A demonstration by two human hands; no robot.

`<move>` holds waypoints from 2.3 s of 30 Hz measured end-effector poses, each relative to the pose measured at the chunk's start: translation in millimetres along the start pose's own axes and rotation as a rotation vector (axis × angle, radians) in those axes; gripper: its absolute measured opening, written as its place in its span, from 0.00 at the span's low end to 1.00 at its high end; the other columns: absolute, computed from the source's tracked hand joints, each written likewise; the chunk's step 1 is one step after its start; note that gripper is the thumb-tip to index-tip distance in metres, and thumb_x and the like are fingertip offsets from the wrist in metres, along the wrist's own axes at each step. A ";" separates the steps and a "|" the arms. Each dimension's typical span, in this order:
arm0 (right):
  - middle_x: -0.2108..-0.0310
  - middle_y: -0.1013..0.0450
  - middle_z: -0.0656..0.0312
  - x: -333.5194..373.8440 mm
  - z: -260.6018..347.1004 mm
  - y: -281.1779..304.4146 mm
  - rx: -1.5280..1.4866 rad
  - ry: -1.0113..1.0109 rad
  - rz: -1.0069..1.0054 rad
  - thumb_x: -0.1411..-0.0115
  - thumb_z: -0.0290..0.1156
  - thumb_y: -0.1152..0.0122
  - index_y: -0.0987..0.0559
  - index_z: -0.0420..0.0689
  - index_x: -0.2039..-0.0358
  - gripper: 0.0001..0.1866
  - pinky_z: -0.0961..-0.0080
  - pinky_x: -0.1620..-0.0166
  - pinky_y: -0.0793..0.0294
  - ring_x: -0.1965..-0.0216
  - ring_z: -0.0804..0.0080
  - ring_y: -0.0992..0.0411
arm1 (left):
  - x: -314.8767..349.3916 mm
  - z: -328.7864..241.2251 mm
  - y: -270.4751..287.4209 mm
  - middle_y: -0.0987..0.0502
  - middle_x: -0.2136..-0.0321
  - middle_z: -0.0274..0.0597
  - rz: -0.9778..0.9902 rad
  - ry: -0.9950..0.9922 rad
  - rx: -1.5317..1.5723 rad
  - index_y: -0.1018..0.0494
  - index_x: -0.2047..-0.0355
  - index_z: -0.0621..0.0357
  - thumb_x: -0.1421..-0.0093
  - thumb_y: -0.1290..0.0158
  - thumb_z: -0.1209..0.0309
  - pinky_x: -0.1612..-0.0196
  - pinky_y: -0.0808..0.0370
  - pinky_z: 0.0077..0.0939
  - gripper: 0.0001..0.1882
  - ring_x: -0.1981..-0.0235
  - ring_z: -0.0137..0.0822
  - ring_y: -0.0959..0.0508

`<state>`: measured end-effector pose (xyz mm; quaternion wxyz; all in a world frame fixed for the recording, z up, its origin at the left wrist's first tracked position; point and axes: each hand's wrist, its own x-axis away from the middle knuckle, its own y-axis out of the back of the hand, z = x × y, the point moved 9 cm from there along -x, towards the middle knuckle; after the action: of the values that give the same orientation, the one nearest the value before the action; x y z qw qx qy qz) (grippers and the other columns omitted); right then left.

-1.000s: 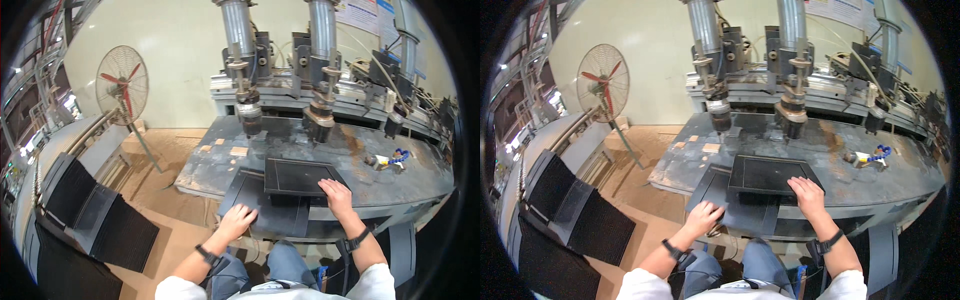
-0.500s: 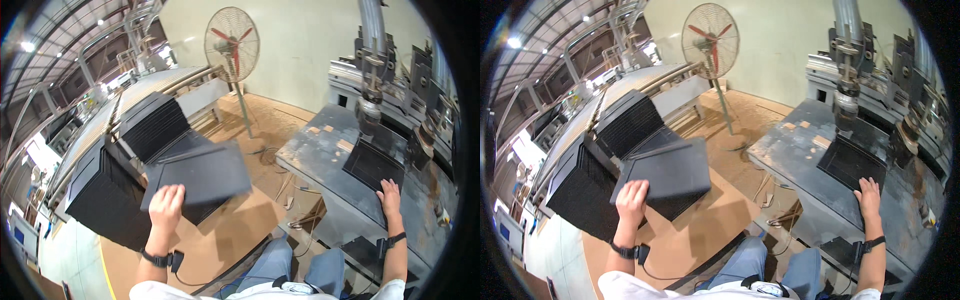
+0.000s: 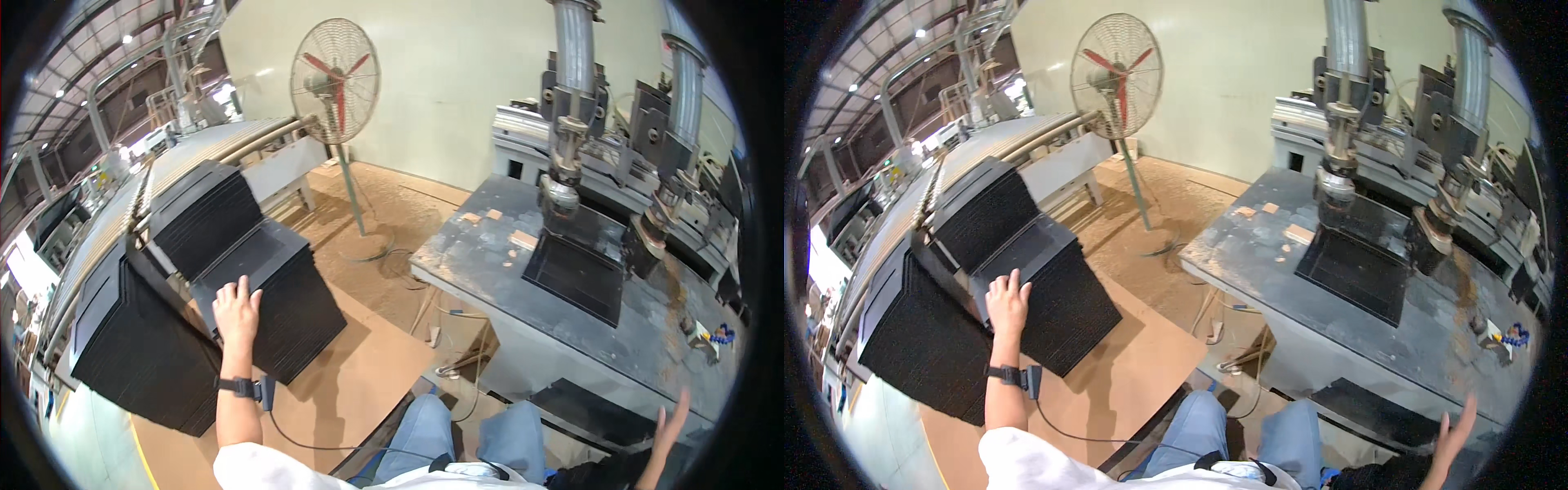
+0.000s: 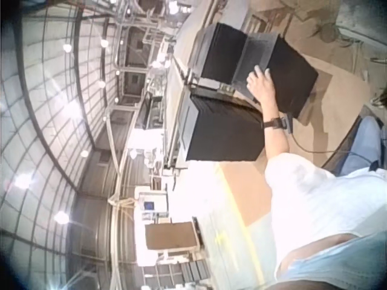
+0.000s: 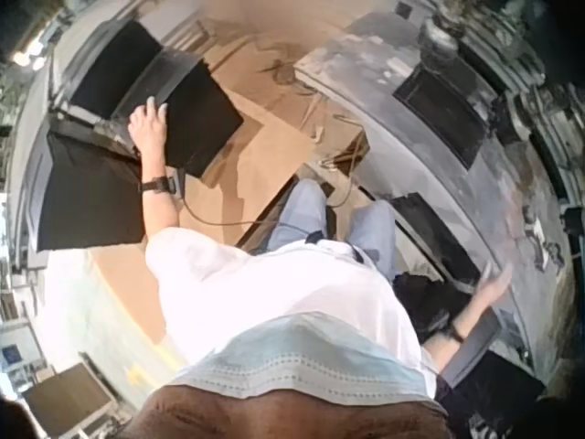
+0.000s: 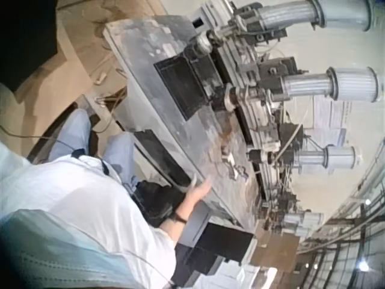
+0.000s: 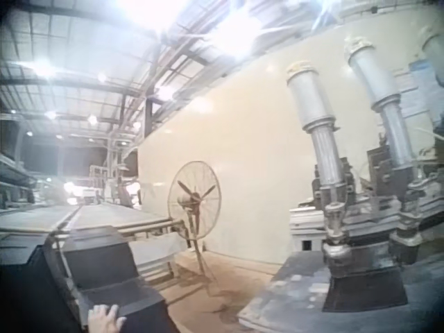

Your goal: Manually process black rectangular panels on a woodworking machine and stack them.

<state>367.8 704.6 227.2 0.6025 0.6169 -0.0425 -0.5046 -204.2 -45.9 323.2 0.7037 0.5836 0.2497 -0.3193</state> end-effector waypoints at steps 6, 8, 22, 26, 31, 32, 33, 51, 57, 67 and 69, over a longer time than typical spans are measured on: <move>0.37 0.45 0.50 219.8 -117.9 85.5 0.583 -0.694 0.272 0.59 0.25 0.29 0.44 0.43 0.37 0.49 0.59 0.38 0.43 0.36 0.50 0.48 | -13.5 -107.8 43.7 0.32 0.49 0.49 -0.277 -0.066 0.227 0.32 0.48 0.56 0.47 0.44 0.69 0.37 0.46 0.50 0.24 0.42 0.49 0.37; 0.38 0.42 0.52 225.0 -104.1 87.6 0.528 -0.686 0.160 0.51 0.20 0.38 0.39 0.41 0.39 0.38 0.61 0.35 0.49 0.36 0.53 0.46 | -17.4 -218.2 61.7 0.31 0.50 0.47 -0.203 -0.297 0.613 0.29 0.50 0.54 0.49 0.43 0.72 0.39 0.43 0.50 0.23 0.42 0.49 0.37; 0.55 0.26 0.50 145.9 -4.4 172.5 0.253 -0.389 -0.266 0.53 0.11 0.48 0.25 0.39 0.52 0.25 0.67 0.47 0.31 0.53 0.54 0.27 | 57.9 -624.6 62.3 0.45 0.36 0.46 0.475 -0.868 0.916 0.41 0.38 0.57 0.43 0.60 0.35 0.34 0.57 0.51 0.44 0.34 0.49 0.49; 0.57 0.24 0.53 30.0 104.0 150.1 0.136 0.048 -0.149 0.60 0.12 0.48 0.23 0.41 0.56 0.27 0.66 0.49 0.29 0.53 0.56 0.27 | 85.8 -588.4 104.1 0.38 0.41 0.54 0.268 -0.949 1.052 0.38 0.42 0.63 0.46 0.52 0.38 0.35 0.51 0.50 0.44 0.38 0.50 0.43; 0.57 0.24 0.60 -76.3 220.1 18.5 -0.066 0.484 -0.025 0.58 0.17 0.46 0.22 0.49 0.58 0.24 0.66 0.51 0.26 0.56 0.58 0.25 | 129.9 -479.7 100.0 0.28 0.58 0.43 0.166 -1.030 0.958 0.30 0.54 0.59 0.54 0.43 0.64 0.50 0.30 0.35 0.26 0.54 0.41 0.28; 0.56 0.24 0.61 -84.7 228.9 -9.7 -0.094 0.513 -0.004 0.56 0.18 0.46 0.23 0.50 0.56 0.23 0.65 0.51 0.26 0.56 0.58 0.25 | 128.8 -451.4 109.2 0.28 0.61 0.41 0.080 -1.039 0.987 0.29 0.56 0.58 0.56 0.44 0.67 0.54 0.29 0.32 0.23 0.57 0.39 0.28; 0.56 0.24 0.61 -88.9 232.6 -37.8 -0.051 0.537 -0.027 0.54 0.21 0.45 0.23 0.50 0.55 0.22 0.65 0.51 0.26 0.56 0.58 0.25 | 125.4 -419.3 123.3 0.28 0.63 0.39 -0.008 -1.049 1.010 0.28 0.59 0.57 0.57 0.46 0.70 0.57 0.27 0.29 0.21 0.59 0.37 0.27; 0.43 0.35 0.55 -142.3 290.5 -185.4 -0.100 0.473 0.249 0.49 0.36 0.37 0.31 0.45 0.45 0.30 0.53 0.37 0.46 0.38 0.50 0.44 | 1.4 -13.9 105.7 0.25 0.65 0.35 -0.166 -0.179 -0.025 0.26 0.60 0.57 0.49 0.50 0.75 0.62 0.28 0.30 0.15 0.63 0.38 0.27; 0.41 0.39 0.52 -98.7 226.9 -84.2 -0.222 0.403 0.187 0.50 0.24 0.40 0.32 0.43 0.44 0.30 0.57 0.36 0.49 0.37 0.50 0.46 | 0.4 -2.8 12.1 0.28 0.59 0.41 0.058 -0.077 -0.079 0.32 0.46 0.50 0.42 0.49 0.56 0.58 0.32 0.34 0.25 0.57 0.39 0.30; 0.43 0.36 0.52 215.6 -79.6 78.0 0.809 -0.580 0.295 0.49 0.41 0.44 0.34 0.42 0.43 0.33 0.48 0.44 0.42 0.41 0.52 0.40 | -2.2 -148.4 49.2 0.30 0.53 0.46 -0.253 -0.263 0.458 0.30 0.50 0.56 0.52 0.40 0.69 0.43 0.38 0.45 0.27 0.46 0.50 0.33; 0.40 0.39 0.50 255.1 -120.4 64.5 0.649 -0.545 0.197 0.45 0.20 0.55 0.36 0.40 0.41 0.28 0.59 0.38 0.45 0.38 0.51 0.43 | 7.7 -263.3 73.8 0.28 0.55 0.45 -0.201 -0.506 0.790 0.28 0.53 0.56 0.56 0.38 0.73 0.45 0.36 0.46 0.27 0.47 0.49 0.31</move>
<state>609.0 603.0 103.8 0.3892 0.6116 -0.4152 -0.5496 -138.8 219.7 315.3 0.4326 0.6833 -0.0146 -0.5880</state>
